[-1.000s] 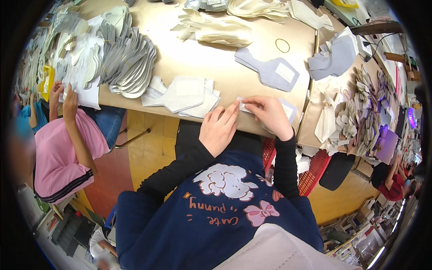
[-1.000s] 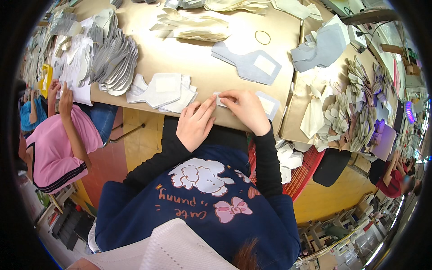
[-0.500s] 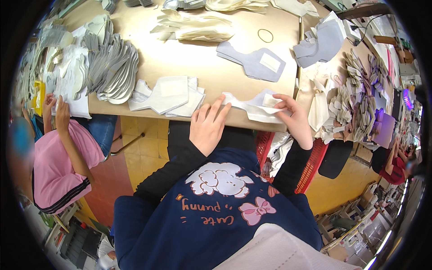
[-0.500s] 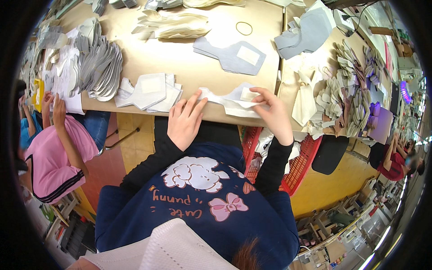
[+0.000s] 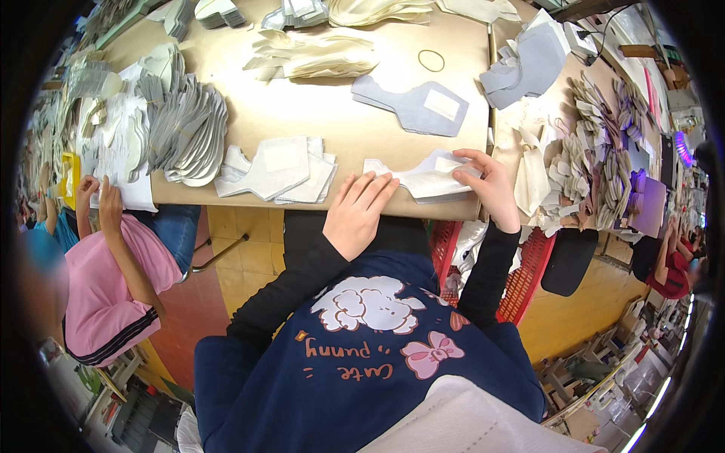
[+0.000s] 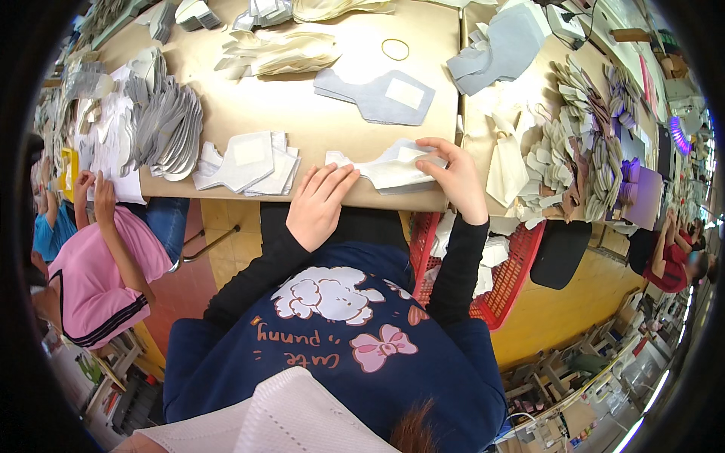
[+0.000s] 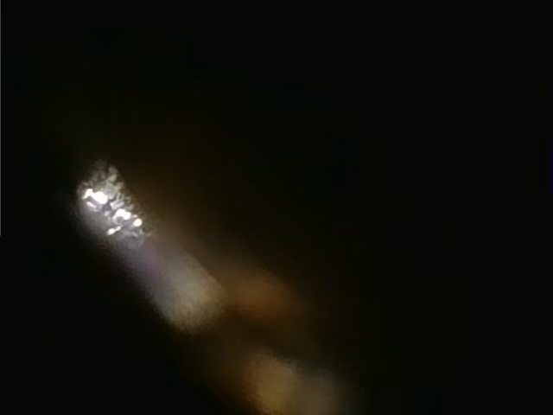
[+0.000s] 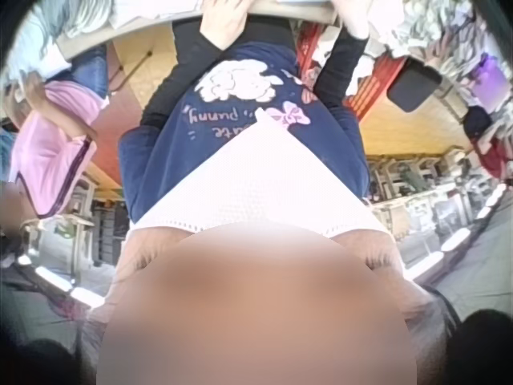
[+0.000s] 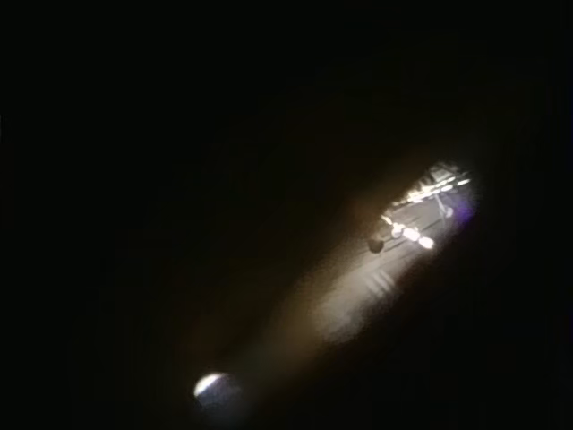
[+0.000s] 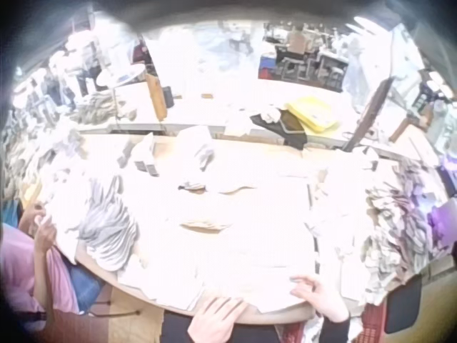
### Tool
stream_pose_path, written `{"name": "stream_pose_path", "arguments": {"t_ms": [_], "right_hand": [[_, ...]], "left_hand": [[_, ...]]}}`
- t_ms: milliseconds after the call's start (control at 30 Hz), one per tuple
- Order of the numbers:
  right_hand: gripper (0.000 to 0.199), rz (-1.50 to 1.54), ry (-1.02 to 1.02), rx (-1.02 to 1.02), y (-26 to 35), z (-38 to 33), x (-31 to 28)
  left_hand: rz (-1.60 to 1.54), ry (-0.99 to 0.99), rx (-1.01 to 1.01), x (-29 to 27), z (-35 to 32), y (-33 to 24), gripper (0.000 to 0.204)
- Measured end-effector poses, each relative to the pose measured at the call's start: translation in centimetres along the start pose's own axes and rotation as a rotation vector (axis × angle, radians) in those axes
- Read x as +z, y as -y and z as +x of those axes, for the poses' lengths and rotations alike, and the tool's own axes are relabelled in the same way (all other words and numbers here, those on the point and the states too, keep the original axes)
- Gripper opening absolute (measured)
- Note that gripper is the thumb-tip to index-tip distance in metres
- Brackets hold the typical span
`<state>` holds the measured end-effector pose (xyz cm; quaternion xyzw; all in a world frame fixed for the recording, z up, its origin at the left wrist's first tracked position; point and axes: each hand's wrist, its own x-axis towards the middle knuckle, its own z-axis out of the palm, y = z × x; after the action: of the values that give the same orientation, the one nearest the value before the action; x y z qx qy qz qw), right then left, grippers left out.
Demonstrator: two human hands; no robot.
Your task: The person folds white fabric mask pieces one by one on a worktable, aligning edges and stacking them into a neat pile. The person also gathers and aligns the finished stack at the end.
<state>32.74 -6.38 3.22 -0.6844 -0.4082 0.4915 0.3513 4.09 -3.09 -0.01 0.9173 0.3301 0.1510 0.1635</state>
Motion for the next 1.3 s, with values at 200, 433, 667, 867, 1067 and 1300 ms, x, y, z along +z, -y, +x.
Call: {"name": "stream_pose_path", "arguments": {"t_ms": [200,433,667,867,1067,1300], "right_hand": [[0.034,0.022,0.032,0.04,-0.1,0.6,-0.3],[0.033,0.076,0.068,0.07,0.2,0.5,-0.6],[0.033,-0.007,0.035,0.047,0.0,0.6,-0.3],[0.035,-0.069,0.014,0.01,-0.2,0.6,0.0],[0.041,-0.138,-0.009,-0.038,0.1,-0.1,0.2],[0.068,0.0,-0.107,0.026,-0.8,-2.5,0.2]], "left_hand": [[-0.012,0.024,0.007,-0.3,0.4,0.2,0.059],[-0.036,0.017,0.014,-0.7,0.9,0.0,0.058],[-0.183,-0.04,0.018,-0.1,3.0,-0.2,0.04],[-0.292,-0.101,0.008,1.8,4.3,-1.2,0.023],[-0.331,-0.142,-0.094,2.5,4.6,-1.5,0.027],[-0.288,-0.087,-0.106,2.3,4.7,-1.8,0.041]]}}
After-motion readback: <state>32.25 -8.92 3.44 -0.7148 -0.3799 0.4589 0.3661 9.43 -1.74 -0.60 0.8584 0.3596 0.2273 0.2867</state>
